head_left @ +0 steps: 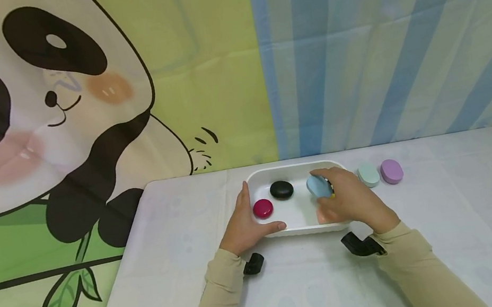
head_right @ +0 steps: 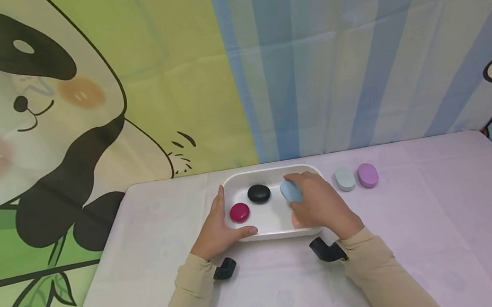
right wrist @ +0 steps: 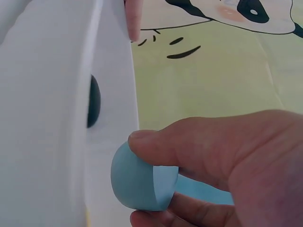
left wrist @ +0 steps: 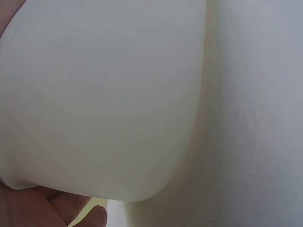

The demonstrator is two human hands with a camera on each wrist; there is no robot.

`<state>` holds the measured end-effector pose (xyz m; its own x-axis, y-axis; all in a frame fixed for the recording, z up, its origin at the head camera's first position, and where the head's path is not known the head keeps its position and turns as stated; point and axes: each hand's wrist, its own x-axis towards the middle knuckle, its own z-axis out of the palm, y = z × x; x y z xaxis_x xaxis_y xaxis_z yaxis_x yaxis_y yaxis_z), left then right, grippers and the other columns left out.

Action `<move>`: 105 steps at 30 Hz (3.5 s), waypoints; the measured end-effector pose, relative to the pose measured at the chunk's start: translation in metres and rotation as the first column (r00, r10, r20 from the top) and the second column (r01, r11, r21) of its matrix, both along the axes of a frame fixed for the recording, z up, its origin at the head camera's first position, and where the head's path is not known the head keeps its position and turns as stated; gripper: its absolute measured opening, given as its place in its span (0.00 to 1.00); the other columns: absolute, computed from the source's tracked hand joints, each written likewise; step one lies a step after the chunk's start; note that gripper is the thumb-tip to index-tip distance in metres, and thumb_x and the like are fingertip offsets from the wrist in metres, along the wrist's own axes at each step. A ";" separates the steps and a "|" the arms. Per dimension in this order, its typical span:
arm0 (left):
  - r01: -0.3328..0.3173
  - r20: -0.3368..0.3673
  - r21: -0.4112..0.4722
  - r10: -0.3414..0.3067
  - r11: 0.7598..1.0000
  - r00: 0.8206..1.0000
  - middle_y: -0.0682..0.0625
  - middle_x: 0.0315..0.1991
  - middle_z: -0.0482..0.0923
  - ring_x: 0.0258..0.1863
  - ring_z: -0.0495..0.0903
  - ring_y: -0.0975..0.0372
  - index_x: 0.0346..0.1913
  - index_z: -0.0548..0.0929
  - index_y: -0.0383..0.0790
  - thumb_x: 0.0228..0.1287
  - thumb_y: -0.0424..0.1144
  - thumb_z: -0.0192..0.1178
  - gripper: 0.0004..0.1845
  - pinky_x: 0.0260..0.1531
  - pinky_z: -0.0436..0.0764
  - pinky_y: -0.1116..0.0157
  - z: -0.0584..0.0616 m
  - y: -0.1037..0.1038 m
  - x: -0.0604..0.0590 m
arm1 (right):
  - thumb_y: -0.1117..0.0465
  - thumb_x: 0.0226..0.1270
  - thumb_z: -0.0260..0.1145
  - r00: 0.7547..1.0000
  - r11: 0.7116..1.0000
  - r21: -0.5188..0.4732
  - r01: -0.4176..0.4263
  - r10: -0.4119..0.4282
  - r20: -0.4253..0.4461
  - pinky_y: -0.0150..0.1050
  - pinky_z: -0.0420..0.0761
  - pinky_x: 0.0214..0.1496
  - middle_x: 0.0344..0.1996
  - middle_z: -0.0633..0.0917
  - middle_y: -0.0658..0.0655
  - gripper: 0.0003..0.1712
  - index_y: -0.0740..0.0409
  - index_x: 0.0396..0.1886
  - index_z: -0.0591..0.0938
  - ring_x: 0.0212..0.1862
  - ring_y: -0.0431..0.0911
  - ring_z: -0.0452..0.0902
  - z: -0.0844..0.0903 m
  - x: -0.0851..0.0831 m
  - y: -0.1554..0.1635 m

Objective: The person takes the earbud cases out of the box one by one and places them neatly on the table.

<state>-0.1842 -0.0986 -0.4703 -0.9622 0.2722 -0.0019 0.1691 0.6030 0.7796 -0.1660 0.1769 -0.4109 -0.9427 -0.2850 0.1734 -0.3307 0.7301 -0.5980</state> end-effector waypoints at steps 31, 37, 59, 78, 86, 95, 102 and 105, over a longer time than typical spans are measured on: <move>0.010 -0.008 0.005 -0.010 1.000 1.000 0.49 0.80 0.48 0.73 0.61 0.54 0.82 0.37 0.42 0.38 0.64 0.80 0.77 0.69 0.66 0.53 -0.004 0.001 -0.001 | 0.63 0.64 0.70 0.970 0.969 0.067 0.237 -0.240 0.034 0.59 0.82 0.41 0.53 0.78 0.76 0.38 0.71 0.71 0.68 0.47 0.66 0.79 0.016 0.007 0.086; 0.009 -0.002 0.000 -0.009 1.000 1.000 0.50 0.80 0.47 0.74 0.60 0.54 0.82 0.36 0.44 0.38 0.66 0.79 0.77 0.69 0.66 0.53 -0.004 0.000 0.000 | 0.62 0.65 0.69 0.963 0.963 0.035 0.268 -0.269 0.026 0.58 0.82 0.38 0.53 0.77 0.77 0.37 0.72 0.70 0.68 0.48 0.67 0.78 0.013 0.005 0.096; 0.004 -0.005 0.015 -0.004 1.000 1.000 0.47 0.80 0.49 0.73 0.62 0.52 0.82 0.37 0.43 0.38 0.65 0.80 0.77 0.69 0.67 0.52 -0.004 -0.001 -0.001 | 0.63 0.64 0.64 0.880 0.880 0.004 0.476 -0.476 0.002 0.70 0.73 0.48 0.56 0.73 0.84 0.37 0.73 0.71 0.67 0.53 0.76 0.71 -0.016 -0.007 0.134; 0.006 -0.012 0.015 -0.006 1.000 1.000 0.47 0.80 0.49 0.72 0.63 0.52 0.82 0.37 0.42 0.38 0.65 0.80 0.77 0.68 0.68 0.52 -0.005 -0.001 -0.002 | 0.61 0.68 0.60 0.835 0.836 0.064 0.545 -0.548 0.044 0.71 0.69 0.56 0.57 0.70 0.87 0.38 0.77 0.72 0.62 0.57 0.79 0.67 -0.032 -0.009 0.157; 0.003 -0.004 0.005 -0.003 1.000 1.000 0.48 0.80 0.49 0.71 0.64 0.52 0.82 0.37 0.43 0.37 0.66 0.79 0.77 0.67 0.68 0.52 -0.006 -0.001 -0.002 | 0.64 0.70 0.56 0.822 0.826 0.113 0.552 -0.562 0.092 0.74 0.65 0.60 0.59 0.67 0.88 0.36 0.79 0.72 0.59 0.59 0.84 0.61 -0.040 -0.011 0.161; 0.007 -0.008 0.013 -0.007 1.000 1.000 0.48 0.80 0.48 0.72 0.63 0.52 0.82 0.37 0.43 0.38 0.66 0.79 0.78 0.68 0.68 0.52 -0.005 -0.001 -0.002 | 0.65 0.70 0.55 0.824 0.824 0.164 0.542 -0.560 0.086 0.74 0.62 0.62 0.58 0.67 0.89 0.34 0.81 0.70 0.61 0.58 0.86 0.59 -0.050 -0.015 0.164; 0.007 -0.007 0.006 -0.007 1.000 1.000 0.48 0.80 0.48 0.72 0.63 0.52 0.82 0.37 0.42 0.38 0.65 0.79 0.77 0.68 0.68 0.52 -0.003 0.000 -0.002 | 0.66 0.69 0.54 0.825 0.824 0.173 0.540 -0.559 0.083 0.74 0.60 0.61 0.57 0.66 0.89 0.33 0.82 0.69 0.61 0.57 0.86 0.59 -0.052 -0.016 0.163; 0.005 -0.005 0.002 -0.005 1.000 1.000 0.47 0.80 0.49 0.71 0.64 0.52 0.82 0.37 0.42 0.38 0.65 0.80 0.77 0.68 0.68 0.52 -0.003 0.000 -0.002 | 0.65 0.69 0.54 0.825 0.824 0.166 0.542 -0.559 0.077 0.73 0.59 0.61 0.58 0.66 0.89 0.33 0.81 0.69 0.61 0.58 0.85 0.58 -0.053 -0.015 0.163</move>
<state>-0.1861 -0.0991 -0.4732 -0.9609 0.2768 0.0034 0.1757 0.6003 0.7802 -0.1815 0.3394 -0.4642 -0.9598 0.2760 0.0509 0.2164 0.8432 -0.4921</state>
